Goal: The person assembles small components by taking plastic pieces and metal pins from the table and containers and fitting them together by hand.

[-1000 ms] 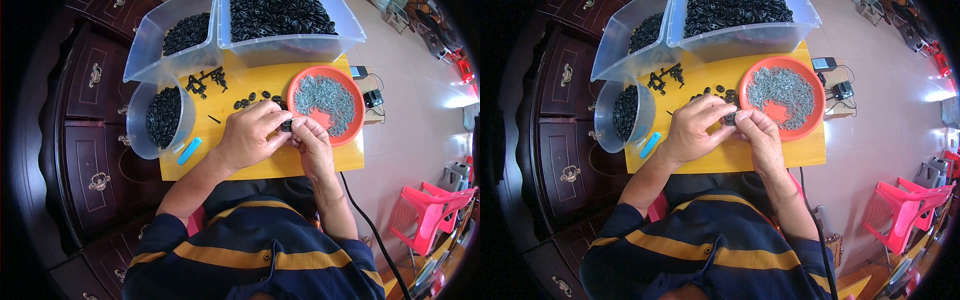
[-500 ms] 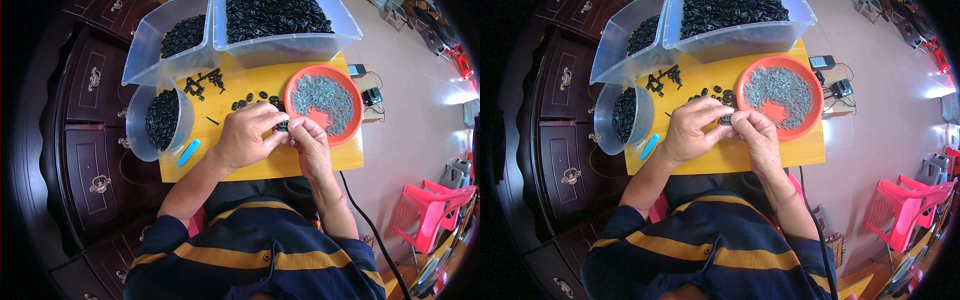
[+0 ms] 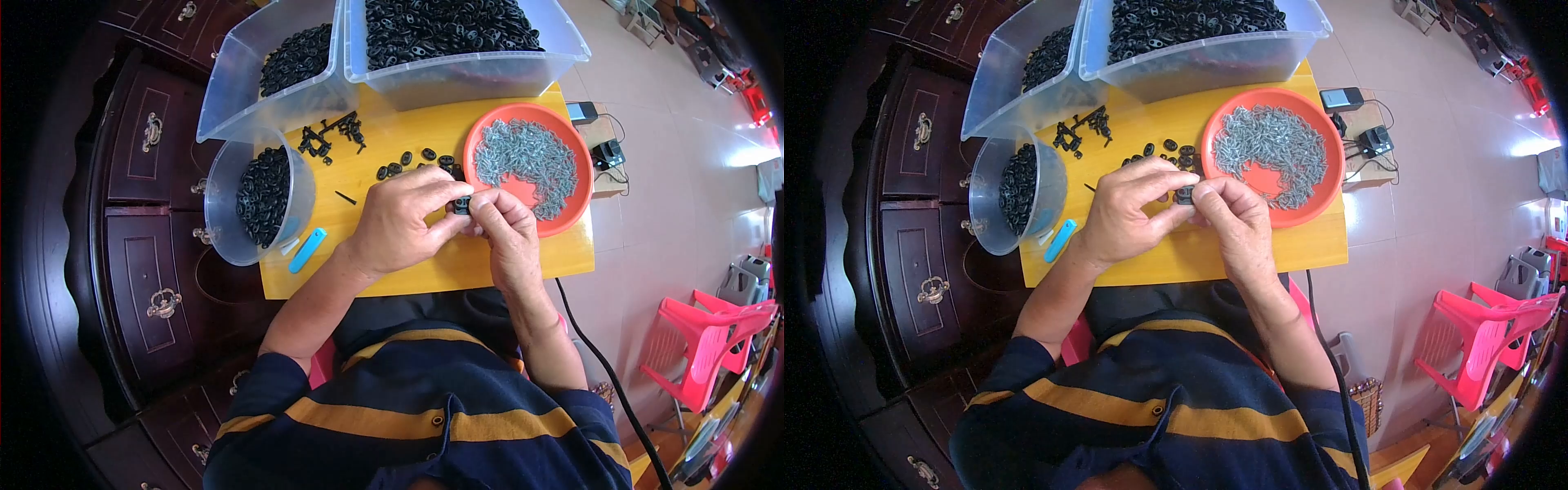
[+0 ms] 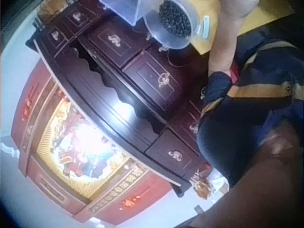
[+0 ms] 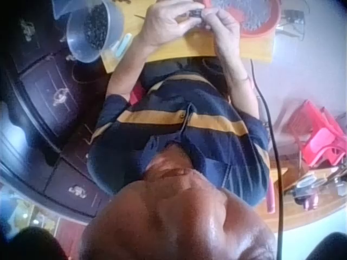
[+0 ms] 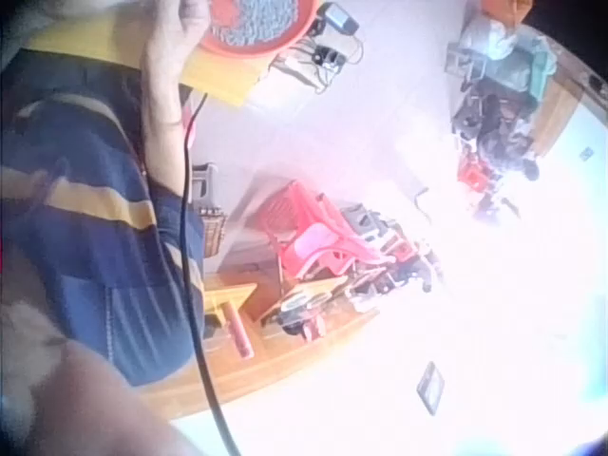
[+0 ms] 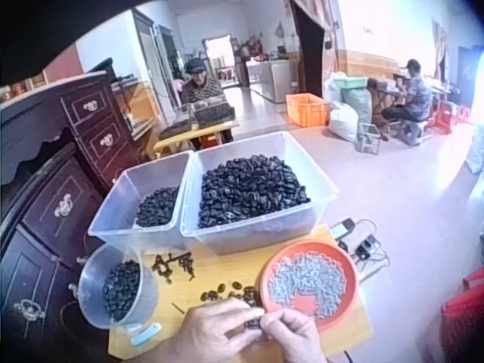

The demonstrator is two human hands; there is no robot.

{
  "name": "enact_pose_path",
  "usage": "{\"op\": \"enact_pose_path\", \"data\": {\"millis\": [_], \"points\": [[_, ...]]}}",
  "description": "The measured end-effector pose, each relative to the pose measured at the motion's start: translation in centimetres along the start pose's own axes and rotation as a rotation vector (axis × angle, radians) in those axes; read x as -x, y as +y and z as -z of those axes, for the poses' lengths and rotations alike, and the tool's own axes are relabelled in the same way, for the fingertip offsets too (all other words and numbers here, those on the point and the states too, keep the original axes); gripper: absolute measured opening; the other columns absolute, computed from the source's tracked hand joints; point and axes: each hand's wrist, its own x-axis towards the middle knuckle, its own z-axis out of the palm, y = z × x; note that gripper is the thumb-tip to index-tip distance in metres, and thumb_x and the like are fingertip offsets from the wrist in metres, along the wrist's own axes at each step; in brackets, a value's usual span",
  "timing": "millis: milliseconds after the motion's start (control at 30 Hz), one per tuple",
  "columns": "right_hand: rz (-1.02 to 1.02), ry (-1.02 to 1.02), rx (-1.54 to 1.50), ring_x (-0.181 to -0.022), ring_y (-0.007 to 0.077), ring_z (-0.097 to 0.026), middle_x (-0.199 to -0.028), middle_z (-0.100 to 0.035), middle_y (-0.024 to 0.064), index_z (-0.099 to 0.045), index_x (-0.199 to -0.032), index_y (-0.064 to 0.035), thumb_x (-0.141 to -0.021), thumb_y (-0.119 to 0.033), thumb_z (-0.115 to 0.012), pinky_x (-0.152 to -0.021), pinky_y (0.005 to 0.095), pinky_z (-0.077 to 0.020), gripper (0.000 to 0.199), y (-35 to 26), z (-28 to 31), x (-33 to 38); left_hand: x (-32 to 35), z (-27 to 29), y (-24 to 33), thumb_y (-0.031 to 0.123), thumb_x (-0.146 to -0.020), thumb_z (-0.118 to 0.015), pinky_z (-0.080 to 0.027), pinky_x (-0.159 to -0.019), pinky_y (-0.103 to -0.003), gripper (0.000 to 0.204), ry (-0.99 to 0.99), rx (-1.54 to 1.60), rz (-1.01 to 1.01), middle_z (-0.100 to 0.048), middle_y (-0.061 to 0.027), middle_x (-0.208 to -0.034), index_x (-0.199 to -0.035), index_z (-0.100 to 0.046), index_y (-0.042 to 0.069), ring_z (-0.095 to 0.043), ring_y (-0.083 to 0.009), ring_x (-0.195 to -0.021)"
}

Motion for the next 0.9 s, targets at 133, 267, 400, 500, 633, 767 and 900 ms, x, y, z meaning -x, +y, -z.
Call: {"op": "enact_pose_path", "data": {"millis": [133,267,400,500,633,767,900], "points": [[-0.006,0.016,-0.003,-0.076,0.0058,-0.058,-0.085,-0.066,-0.0014,-0.068,-0.096,-0.0037,-0.102,-0.015,-0.062,-0.072,0.0231,-0.0468,0.014,-0.1,-0.2,0.0,-0.2,0.0,-0.1,0.000,-0.071,-0.084,-0.057,-0.074,-0.035,0.035,-0.002,-0.014,-0.016,-0.071,-0.0135,-0.095,-0.105,-0.074,0.002,-0.071,-0.0282,-0.084],[-0.014,0.038,0.008,-0.076,0.0062,-0.058,-0.085,-0.065,-0.0018,-0.067,-0.096,-0.0035,-0.102,-0.015,-0.062,-0.073,0.0229,-0.0482,0.014,-0.2,-0.4,0.1,-0.2,-0.1,-0.2,0.000,-0.071,-0.084,-0.057,-0.073,-0.035,0.034,0.007,-0.022,-0.030,-0.071,-0.0129,-0.093,-0.103,-0.073,0.002,-0.071,-0.0287,-0.083],[0.009,0.048,0.021,-0.075,0.0064,-0.058,-0.085,-0.065,-0.0019,-0.067,-0.096,-0.0032,-0.102,-0.015,-0.062,-0.073,0.0227,-0.0485,0.014,0.0,-0.3,0.1,-0.2,-0.6,-0.2,0.000,-0.071,-0.083,-0.057,-0.071,-0.035,0.033,0.016,-0.032,-0.030,-0.071,-0.0126,-0.091,-0.102,-0.073,0.002,-0.070,-0.0285,-0.081],[0.014,0.082,0.020,-0.075,0.0061,-0.058,-0.085,-0.065,-0.0021,-0.067,-0.096,-0.0032,-0.101,-0.015,-0.062,-0.072,0.0225,-0.0479,0.014,0.1,-0.5,0.0,0.0,-1.0,-0.7,-0.001,-0.072,-0.083,-0.056,-0.070,-0.035,0.032,0.041,-0.021,-0.062,-0.070,-0.0133,-0.090,-0.102,-0.072,0.002,-0.070,-0.0289,-0.079],[0.025,0.089,0.035,-0.075,0.0054,-0.057,-0.085,-0.065,-0.0024,-0.067,-0.096,-0.0033,-0.101,-0.015,-0.062,-0.071,0.0221,-0.0469,0.014,0.2,-0.5,0.0,0.0,-1.2,-0.9,-0.001,-0.075,-0.082,-0.054,-0.064,-0.031,0.031,0.058,0.055,-0.041,-0.068,-0.0098,-0.087,-0.104,-0.073,0.003,-0.068,-0.0208,-0.073],[0.001,0.096,0.046,-0.076,0.0047,-0.056,-0.086,-0.065,-0.0027,-0.067,-0.097,-0.0036,-0.102,-0.016,-0.061,-0.071,0.0217,-0.0463,0.015,-0.2,-0.4,0.0,-0.5,-0.9,-0.2,-0.001,-0.076,-0.082,-0.047,-0.057,-0.024,0.033,0.006,0.143,0.092,-0.065,-0.0047,-0.085,-0.107,-0.074,0.003,-0.058,-0.0097,-0.063],[0.005,0.100,0.023,-0.077,0.0044,-0.056,-0.088,-0.065,-0.0028,-0.067,-0.098,-0.0037,-0.102,-0.017,-0.062,-0.072,0.0217,-0.0463,0.015,-0.2,-0.2,-0.2,-0.5,-0.9,-0.2,-0.002,-0.075,-0.083,-0.045,-0.056,-0.023,0.035,0.002,0.162,0.102,-0.064,-0.0040,-0.086,-0.108,-0.074,0.004,-0.052,-0.0082,-0.061]]}}
